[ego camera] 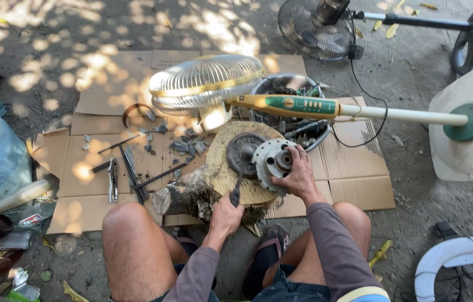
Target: Disassembling a metal mechanical component using a hammer and a metal punch on a wooden stump
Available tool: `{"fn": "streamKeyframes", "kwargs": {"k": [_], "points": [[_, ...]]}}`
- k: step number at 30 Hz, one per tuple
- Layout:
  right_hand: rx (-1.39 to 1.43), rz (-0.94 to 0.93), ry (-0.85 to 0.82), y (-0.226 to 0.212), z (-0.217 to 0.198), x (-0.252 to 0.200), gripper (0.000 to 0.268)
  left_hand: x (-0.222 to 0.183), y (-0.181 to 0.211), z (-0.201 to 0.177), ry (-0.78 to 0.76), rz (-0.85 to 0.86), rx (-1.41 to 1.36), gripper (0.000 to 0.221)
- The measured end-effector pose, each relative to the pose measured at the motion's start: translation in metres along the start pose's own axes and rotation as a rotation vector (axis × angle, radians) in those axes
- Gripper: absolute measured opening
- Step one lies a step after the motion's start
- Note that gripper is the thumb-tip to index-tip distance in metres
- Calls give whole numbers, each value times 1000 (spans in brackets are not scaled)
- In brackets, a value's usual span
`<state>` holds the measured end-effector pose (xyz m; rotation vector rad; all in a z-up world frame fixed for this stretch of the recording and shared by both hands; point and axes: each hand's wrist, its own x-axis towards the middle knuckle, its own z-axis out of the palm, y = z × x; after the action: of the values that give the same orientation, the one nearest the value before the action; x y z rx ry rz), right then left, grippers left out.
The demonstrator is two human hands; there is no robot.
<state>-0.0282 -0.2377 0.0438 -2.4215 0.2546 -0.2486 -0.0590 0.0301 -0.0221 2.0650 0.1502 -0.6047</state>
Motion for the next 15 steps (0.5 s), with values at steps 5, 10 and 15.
{"fn": "streamKeyframes", "kwargs": {"k": [5,10,15], "points": [[-23,34,-76,-1,-6,6,115,-36,54,-17,-10,-7,-54,27],[-18,28,-115,1,-2,13,115,-34,60,-23,12,-14,-141,24],[-28,98,-200,25,5,7,115,-23,49,-18,-41,-151,-218,22]]}}
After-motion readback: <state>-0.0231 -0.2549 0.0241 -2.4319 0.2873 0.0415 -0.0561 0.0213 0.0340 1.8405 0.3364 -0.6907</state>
